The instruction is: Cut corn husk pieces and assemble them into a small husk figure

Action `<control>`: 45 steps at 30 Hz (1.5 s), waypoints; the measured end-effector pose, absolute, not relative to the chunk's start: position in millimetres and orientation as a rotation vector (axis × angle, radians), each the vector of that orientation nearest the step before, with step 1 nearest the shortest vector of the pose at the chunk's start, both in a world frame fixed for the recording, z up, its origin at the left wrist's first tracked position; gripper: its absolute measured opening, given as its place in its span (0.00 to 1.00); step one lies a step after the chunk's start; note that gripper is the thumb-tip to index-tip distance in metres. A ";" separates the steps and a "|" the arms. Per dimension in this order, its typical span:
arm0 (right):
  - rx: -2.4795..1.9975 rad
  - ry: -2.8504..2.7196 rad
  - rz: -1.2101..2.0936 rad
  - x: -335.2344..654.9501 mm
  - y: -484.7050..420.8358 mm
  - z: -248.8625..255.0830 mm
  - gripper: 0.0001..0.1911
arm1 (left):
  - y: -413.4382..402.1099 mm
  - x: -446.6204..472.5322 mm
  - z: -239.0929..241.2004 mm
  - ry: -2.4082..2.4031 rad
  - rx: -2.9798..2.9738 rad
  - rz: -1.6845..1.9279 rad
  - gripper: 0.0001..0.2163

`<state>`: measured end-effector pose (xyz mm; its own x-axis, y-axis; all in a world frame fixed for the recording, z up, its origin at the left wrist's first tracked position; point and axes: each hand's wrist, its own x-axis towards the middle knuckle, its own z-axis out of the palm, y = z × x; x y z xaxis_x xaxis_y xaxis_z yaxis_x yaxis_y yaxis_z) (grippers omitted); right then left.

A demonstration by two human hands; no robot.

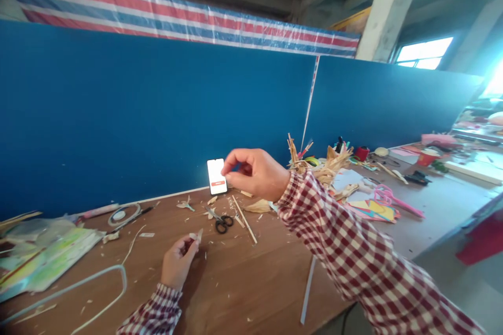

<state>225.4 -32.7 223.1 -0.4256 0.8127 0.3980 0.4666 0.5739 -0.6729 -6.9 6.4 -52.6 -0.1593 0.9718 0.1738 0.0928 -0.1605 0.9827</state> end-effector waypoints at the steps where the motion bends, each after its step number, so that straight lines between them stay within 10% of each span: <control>1: -0.908 -2.035 0.711 214.1 -39.1 227.4 0.05 | 6.4 -7.1 -52.9 1.316 1.302 1.426 0.17; 9: -1.026 -2.207 0.488 184.2 -12.2 205.3 0.03 | 6.0 -7.0 -53.0 1.287 1.281 1.428 0.16; 15: -0.699 -1.998 1.049 164.8 -8.5 208.3 0.08 | 6.8 -5.5 -52.6 1.223 1.169 1.444 0.14; 26: -1.330 -1.862 0.955 149.9 15.6 24.7 0.05 | 6.3 -22.3 -30.2 0.805 0.516 1.348 0.07; 45: -1.605 -1.969 0.601 182.6 29.5 23.2 0.03 | -0.1 -8.3 -26.3 0.934 0.891 1.188 0.10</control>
